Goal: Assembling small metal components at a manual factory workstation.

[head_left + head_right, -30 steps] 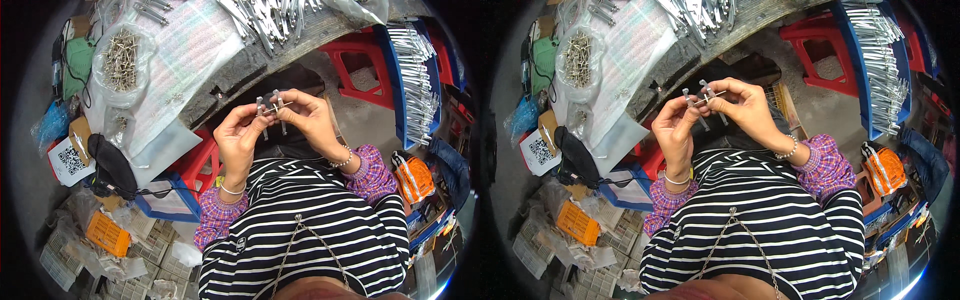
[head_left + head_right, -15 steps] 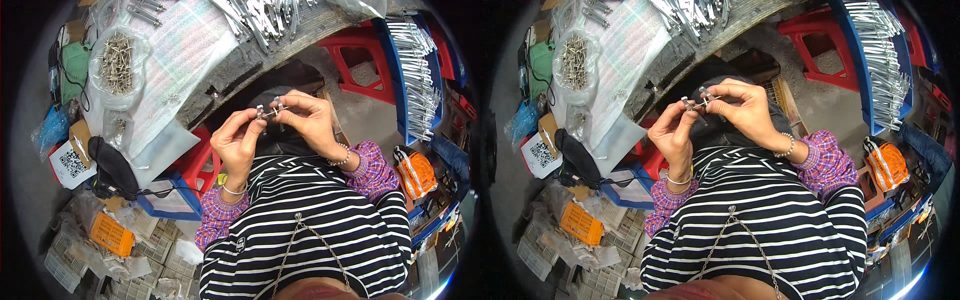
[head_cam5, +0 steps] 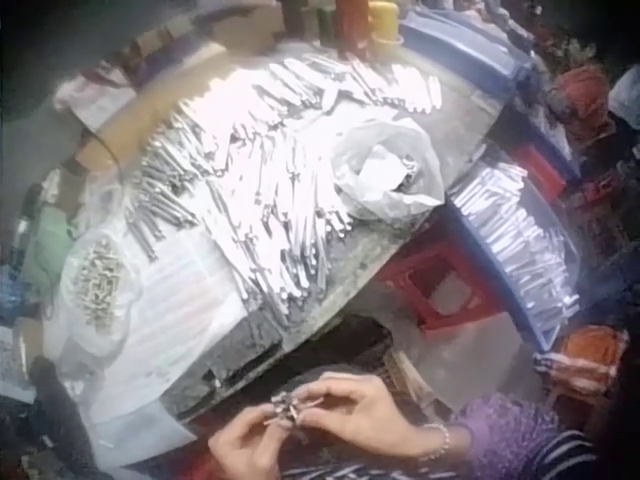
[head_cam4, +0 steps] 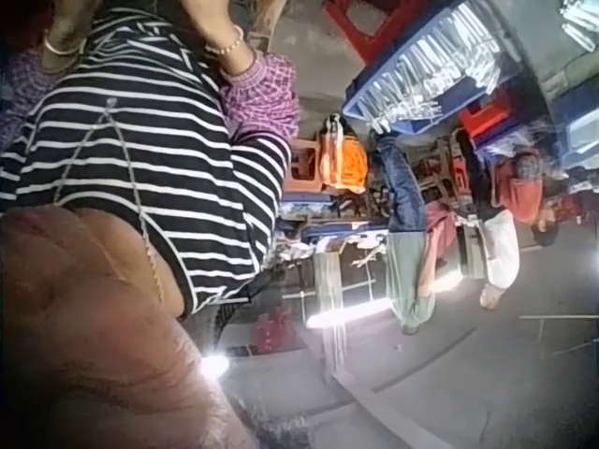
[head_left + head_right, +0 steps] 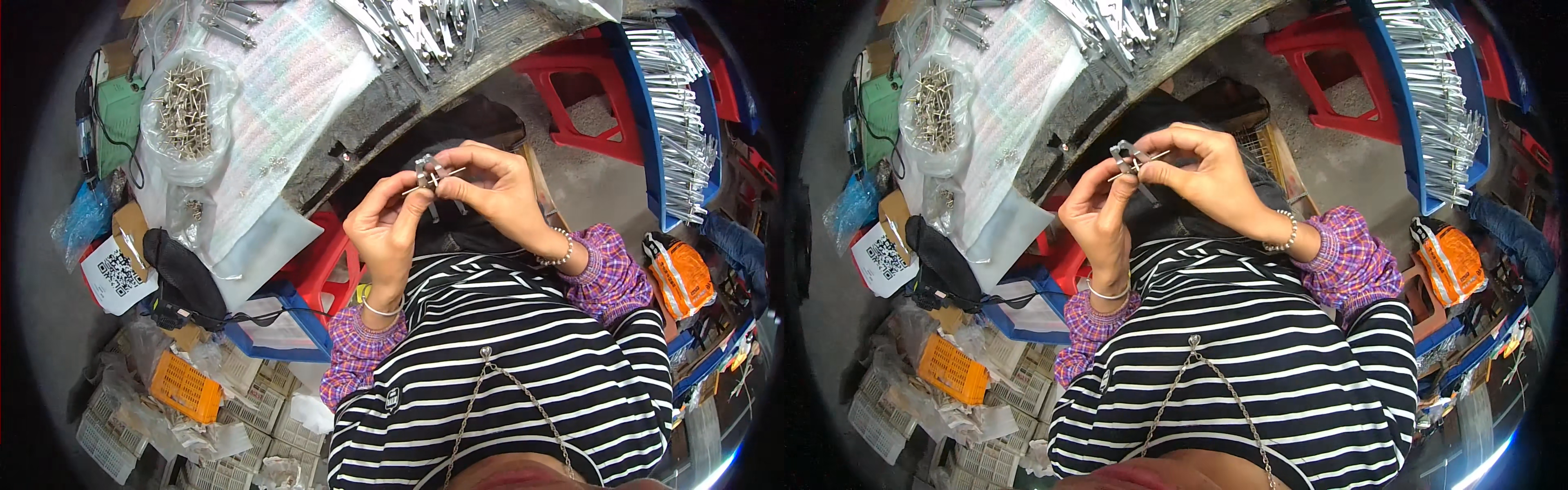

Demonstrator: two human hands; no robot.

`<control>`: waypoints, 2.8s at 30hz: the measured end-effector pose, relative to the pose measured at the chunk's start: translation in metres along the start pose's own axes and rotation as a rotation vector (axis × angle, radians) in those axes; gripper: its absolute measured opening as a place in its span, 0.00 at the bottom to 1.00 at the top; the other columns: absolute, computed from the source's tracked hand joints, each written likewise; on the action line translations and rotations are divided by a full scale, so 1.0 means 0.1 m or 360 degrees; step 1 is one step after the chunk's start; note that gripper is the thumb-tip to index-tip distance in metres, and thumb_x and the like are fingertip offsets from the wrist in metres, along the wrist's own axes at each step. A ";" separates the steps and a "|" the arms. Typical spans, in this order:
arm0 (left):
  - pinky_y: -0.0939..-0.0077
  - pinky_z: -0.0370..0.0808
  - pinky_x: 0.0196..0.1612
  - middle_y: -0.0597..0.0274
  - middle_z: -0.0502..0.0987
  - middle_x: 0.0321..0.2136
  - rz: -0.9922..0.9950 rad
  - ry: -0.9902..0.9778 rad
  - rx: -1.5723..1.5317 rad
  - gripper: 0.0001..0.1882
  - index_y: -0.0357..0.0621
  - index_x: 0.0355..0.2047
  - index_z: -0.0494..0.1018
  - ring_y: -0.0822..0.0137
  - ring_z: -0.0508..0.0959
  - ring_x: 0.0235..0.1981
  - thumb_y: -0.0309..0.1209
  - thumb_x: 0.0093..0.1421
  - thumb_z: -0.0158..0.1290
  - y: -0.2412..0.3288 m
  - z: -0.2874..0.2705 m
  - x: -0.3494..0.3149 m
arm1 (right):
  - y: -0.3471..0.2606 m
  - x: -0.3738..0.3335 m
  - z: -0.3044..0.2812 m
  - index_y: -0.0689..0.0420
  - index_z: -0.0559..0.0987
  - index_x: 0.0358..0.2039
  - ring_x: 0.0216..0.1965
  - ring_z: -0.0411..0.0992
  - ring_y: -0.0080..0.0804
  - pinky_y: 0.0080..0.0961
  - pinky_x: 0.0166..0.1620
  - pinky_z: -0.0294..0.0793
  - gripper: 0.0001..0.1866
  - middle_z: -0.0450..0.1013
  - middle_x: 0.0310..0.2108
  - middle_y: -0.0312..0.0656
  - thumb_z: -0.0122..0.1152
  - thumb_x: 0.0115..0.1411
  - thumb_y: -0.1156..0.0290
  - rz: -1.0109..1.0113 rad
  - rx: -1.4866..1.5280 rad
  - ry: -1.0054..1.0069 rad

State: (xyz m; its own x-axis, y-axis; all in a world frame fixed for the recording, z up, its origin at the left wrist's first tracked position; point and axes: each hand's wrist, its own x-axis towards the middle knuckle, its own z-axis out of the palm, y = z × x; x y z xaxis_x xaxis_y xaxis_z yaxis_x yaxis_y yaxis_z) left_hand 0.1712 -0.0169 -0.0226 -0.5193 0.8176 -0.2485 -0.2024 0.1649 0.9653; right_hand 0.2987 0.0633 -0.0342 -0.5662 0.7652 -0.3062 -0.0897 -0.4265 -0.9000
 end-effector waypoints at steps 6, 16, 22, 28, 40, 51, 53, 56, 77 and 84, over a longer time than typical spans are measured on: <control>0.87 0.72 0.36 0.61 0.77 0.32 -0.0140 -0.0134 -0.0139 0.11 0.31 0.37 0.73 0.77 0.75 0.31 0.16 0.53 0.56 0.01 -0.04 0.05 | 0.00 0.02 -0.05 0.66 0.77 0.36 0.36 0.71 0.22 0.17 0.39 0.71 0.11 0.73 0.33 0.38 0.63 0.49 0.80 0.0016 -0.0159 -0.0009; 0.89 0.71 0.32 0.63 0.77 0.28 -0.0193 -0.0088 -0.0024 0.08 0.31 0.34 0.76 0.78 0.74 0.28 0.17 0.51 0.57 -0.01 -0.05 0.03 | -0.01 0.00 -0.04 0.66 0.79 0.33 0.31 0.70 0.19 0.14 0.32 0.69 0.09 0.73 0.28 0.37 0.64 0.49 0.79 -0.0049 -0.0309 -0.0022; 0.90 0.68 0.28 0.62 0.77 0.28 -0.0019 -0.0025 0.0132 0.09 0.30 0.33 0.76 0.80 0.73 0.26 0.16 0.50 0.58 -0.07 -0.07 -0.01 | -0.03 -0.03 0.00 0.66 0.79 0.33 0.27 0.68 0.15 0.11 0.29 0.67 0.10 0.72 0.27 0.35 0.65 0.49 0.78 0.0021 -0.0190 0.0017; 0.90 0.69 0.28 0.62 0.77 0.28 0.0038 -0.0030 0.0143 0.09 0.29 0.33 0.76 0.79 0.73 0.27 0.16 0.49 0.59 -0.05 -0.04 -0.03 | 0.02 -0.04 0.00 0.65 0.80 0.32 0.28 0.69 0.15 0.11 0.29 0.67 0.09 0.73 0.27 0.34 0.65 0.48 0.78 0.0113 -0.0093 0.0037; 0.86 0.71 0.32 0.60 0.77 0.26 0.0196 -0.0076 0.0432 0.08 0.32 0.31 0.77 0.75 0.75 0.28 0.17 0.49 0.59 0.01 -0.05 -0.01 | -0.06 -0.04 0.00 0.65 0.80 0.31 0.28 0.69 0.16 0.11 0.30 0.67 0.08 0.73 0.27 0.35 0.66 0.48 0.79 0.0196 -0.0148 -0.0041; 0.87 0.71 0.33 0.62 0.76 0.30 -0.0025 -0.0074 0.0059 0.08 0.30 0.35 0.74 0.77 0.75 0.30 0.16 0.53 0.55 0.06 -0.03 0.04 | 0.04 0.00 0.00 0.65 0.77 0.38 0.33 0.72 0.22 0.17 0.38 0.72 0.12 0.72 0.35 0.37 0.63 0.50 0.81 -0.0044 0.0020 -0.0094; 0.87 0.71 0.34 0.62 0.76 0.31 -0.0030 -0.0068 -0.0018 0.09 0.30 0.36 0.74 0.77 0.75 0.31 0.16 0.53 0.55 0.05 -0.03 0.04 | 0.05 -0.02 0.01 0.66 0.77 0.38 0.34 0.72 0.22 0.17 0.38 0.73 0.12 0.71 0.35 0.37 0.62 0.50 0.82 0.0071 0.0116 -0.0067; 0.87 0.72 0.35 0.62 0.76 0.31 -0.0058 -0.0058 -0.0046 0.09 0.30 0.37 0.73 0.77 0.74 0.31 0.16 0.53 0.54 0.04 -0.03 0.04 | 0.05 -0.03 0.02 0.66 0.76 0.38 0.34 0.72 0.23 0.17 0.38 0.73 0.13 0.71 0.35 0.37 0.62 0.50 0.83 0.0152 0.0140 -0.0052; 0.79 0.74 0.43 0.58 0.75 0.36 0.0038 -0.0089 0.0074 0.16 0.31 0.43 0.69 0.71 0.76 0.39 0.15 0.52 0.54 -0.02 0.05 -0.05 | -0.01 0.02 -0.05 0.65 0.77 0.35 0.34 0.71 0.21 0.17 0.38 0.73 0.09 0.72 0.32 0.35 0.62 0.51 0.79 0.0250 0.0221 -0.0067; 0.73 0.72 0.36 0.55 0.74 0.30 0.0430 -0.0233 0.0717 0.18 0.37 0.35 0.73 0.59 0.75 0.31 0.12 0.42 0.51 -0.06 -0.11 0.04 | -0.13 -0.12 -0.02 0.67 0.78 0.36 0.30 0.73 0.20 0.14 0.35 0.73 0.10 0.76 0.29 0.39 0.62 0.52 0.79 0.0467 0.0494 -0.0200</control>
State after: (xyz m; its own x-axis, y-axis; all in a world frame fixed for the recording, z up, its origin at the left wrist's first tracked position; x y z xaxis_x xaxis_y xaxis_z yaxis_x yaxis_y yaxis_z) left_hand 0.1612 -0.0201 -0.0300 -0.3761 0.9266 -0.0043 0.3146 0.1320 0.9400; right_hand 0.3083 0.0608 -0.0194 -0.6977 0.5339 -0.4776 -0.1411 -0.7561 -0.6391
